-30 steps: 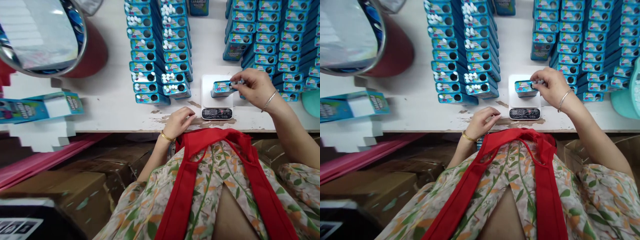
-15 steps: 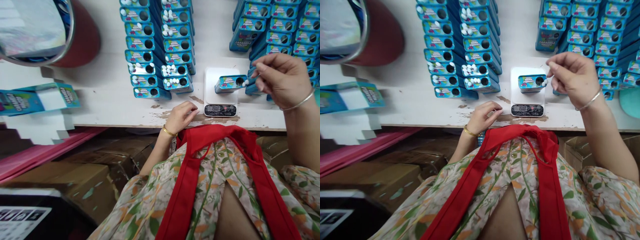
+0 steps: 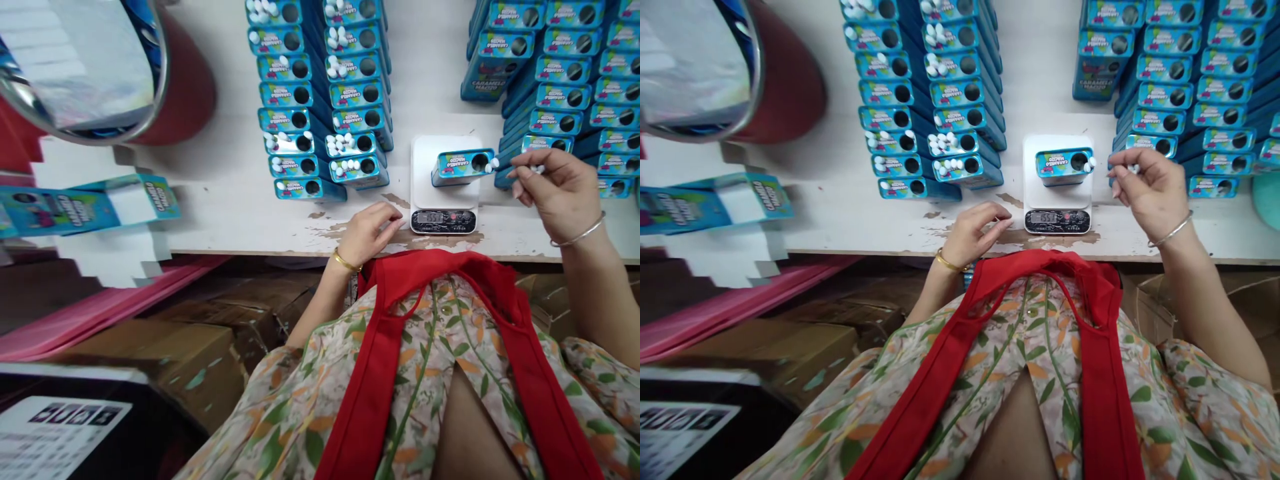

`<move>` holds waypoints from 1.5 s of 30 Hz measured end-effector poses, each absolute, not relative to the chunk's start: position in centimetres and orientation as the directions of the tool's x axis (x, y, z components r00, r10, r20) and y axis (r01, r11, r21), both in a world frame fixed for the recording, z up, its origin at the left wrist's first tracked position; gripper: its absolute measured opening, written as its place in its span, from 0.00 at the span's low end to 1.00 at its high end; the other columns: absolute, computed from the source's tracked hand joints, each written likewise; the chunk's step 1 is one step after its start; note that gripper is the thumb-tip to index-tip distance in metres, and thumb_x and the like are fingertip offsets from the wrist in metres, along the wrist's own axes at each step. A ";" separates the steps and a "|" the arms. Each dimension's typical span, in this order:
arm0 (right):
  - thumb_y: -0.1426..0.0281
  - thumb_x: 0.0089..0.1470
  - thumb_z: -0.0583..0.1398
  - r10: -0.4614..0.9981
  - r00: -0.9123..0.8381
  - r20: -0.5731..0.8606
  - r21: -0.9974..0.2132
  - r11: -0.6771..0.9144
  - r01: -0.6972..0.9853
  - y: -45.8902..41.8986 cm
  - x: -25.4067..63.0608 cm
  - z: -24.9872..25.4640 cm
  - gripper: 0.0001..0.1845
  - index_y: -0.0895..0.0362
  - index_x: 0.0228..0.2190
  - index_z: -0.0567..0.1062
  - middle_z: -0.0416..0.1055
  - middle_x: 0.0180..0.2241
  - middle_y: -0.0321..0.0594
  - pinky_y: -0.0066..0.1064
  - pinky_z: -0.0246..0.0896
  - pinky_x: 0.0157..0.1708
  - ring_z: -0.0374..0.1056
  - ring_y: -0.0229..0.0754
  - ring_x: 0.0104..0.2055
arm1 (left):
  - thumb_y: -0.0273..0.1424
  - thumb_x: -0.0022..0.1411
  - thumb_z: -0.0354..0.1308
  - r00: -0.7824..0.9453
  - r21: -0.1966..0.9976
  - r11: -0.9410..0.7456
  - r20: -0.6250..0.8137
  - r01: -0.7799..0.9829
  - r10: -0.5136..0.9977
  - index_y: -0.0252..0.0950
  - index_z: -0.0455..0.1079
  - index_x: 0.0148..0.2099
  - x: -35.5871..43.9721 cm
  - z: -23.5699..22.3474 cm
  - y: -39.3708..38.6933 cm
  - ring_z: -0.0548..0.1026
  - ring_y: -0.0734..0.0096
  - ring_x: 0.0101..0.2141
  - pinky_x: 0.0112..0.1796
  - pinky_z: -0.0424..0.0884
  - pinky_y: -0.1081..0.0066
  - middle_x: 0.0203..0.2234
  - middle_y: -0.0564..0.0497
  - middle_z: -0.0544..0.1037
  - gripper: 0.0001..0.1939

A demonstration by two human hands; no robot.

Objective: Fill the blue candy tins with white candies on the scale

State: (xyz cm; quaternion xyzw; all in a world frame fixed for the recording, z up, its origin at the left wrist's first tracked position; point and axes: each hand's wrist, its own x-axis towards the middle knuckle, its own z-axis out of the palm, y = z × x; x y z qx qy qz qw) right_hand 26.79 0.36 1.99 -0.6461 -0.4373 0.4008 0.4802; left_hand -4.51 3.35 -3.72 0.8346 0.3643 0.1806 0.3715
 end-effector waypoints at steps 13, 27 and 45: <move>0.63 0.64 0.56 0.988 0.060 0.145 -0.662 0.052 0.748 -0.4 26.4 2.7 0.14 0.50 0.47 0.78 0.73 0.33 0.43 0.46 0.69 0.44 0.72 0.49 0.38 | 0.37 0.71 0.52 0.648 0.782 -0.458 0.094 0.422 0.756 0.36 0.70 0.40 -3.6 -3.3 3.5 0.75 0.68 0.37 0.40 0.72 0.68 0.35 0.46 0.78 0.11; 0.65 0.62 0.57 0.990 -0.005 0.142 -0.646 0.096 0.758 0.8 25.2 1.2 0.09 0.52 0.42 0.75 0.76 0.38 0.44 0.41 0.66 0.41 0.71 0.48 0.38 | 0.35 0.72 0.52 0.649 0.659 -0.675 0.361 0.331 0.670 0.38 0.69 0.50 1.8 -1.0 6.4 0.76 0.66 0.43 0.43 0.76 0.65 0.42 0.46 0.74 0.10; 0.64 0.62 0.59 0.990 0.033 0.136 -0.750 0.081 0.657 1.3 24.6 1.0 0.09 0.51 0.38 0.80 0.74 0.32 0.42 0.41 0.66 0.39 0.70 0.48 0.37 | 0.40 0.73 0.48 0.665 0.640 -0.634 0.247 0.434 0.705 0.40 0.68 0.49 1.8 -0.3 7.7 0.75 0.63 0.45 0.45 0.76 0.59 0.43 0.46 0.73 0.12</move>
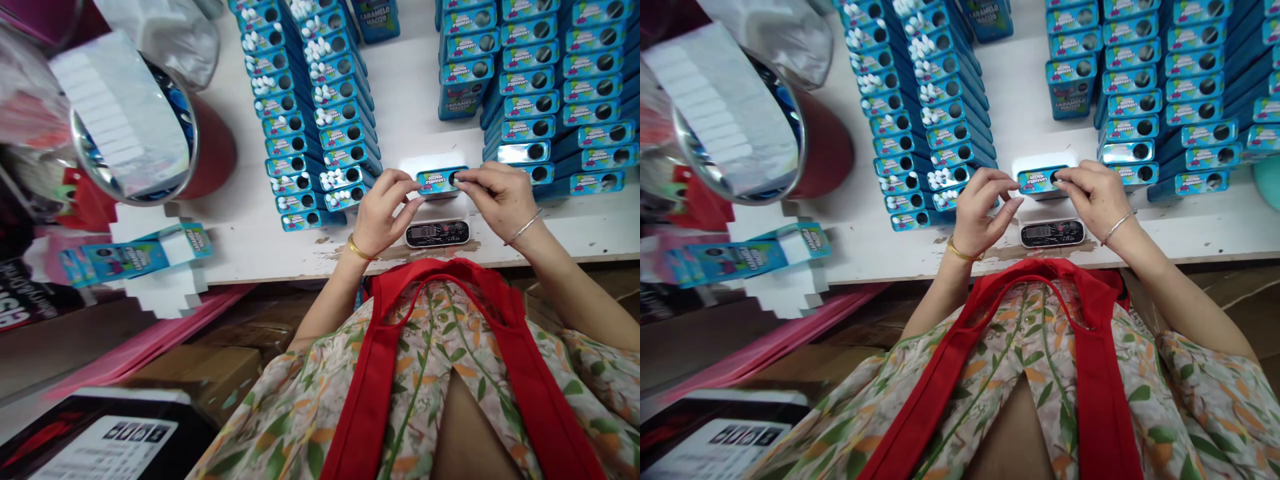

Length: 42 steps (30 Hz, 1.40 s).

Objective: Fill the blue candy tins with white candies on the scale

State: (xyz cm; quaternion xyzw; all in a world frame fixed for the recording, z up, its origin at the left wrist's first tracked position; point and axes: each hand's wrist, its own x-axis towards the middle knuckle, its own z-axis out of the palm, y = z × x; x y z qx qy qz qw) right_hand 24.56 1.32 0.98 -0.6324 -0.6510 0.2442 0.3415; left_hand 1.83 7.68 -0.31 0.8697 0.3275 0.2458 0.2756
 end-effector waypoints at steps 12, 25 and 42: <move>0.60 0.54 0.68 0.893 0.335 -0.301 -0.941 -0.222 -0.254 -2.8 25.5 1.2 0.12 0.56 0.33 0.79 0.66 0.24 0.33 0.24 0.45 0.16 0.56 0.28 0.19 | 0.42 0.73 0.46 0.668 0.554 -0.721 0.351 0.417 0.656 0.39 0.66 0.52 2.1 -0.2 9.1 0.75 0.63 0.45 0.46 0.75 0.58 0.43 0.45 0.73 0.15; 0.58 0.34 0.77 0.666 0.285 -0.689 -0.687 -0.475 -0.550 -10.0 25.9 -6.5 0.27 0.57 0.35 0.79 0.75 0.30 0.38 0.20 0.63 0.23 0.69 0.31 0.27 | 0.48 0.72 0.44 0.802 0.474 -0.731 0.083 0.491 0.592 0.43 0.64 0.59 4.7 1.0 10.5 0.72 0.56 0.53 0.53 0.69 0.54 0.51 0.44 0.71 0.22; 0.52 0.37 0.74 0.684 0.327 -0.652 -0.728 -0.446 -0.520 -9.9 24.9 -7.6 0.31 0.60 0.37 0.76 0.72 0.28 0.38 0.21 0.56 0.19 0.64 0.30 0.23 | 0.39 0.70 0.53 0.791 0.268 -0.783 0.108 0.561 0.603 0.35 0.62 0.62 14.9 -2.6 18.5 0.66 0.47 0.56 0.57 0.59 0.52 0.55 0.37 0.69 0.22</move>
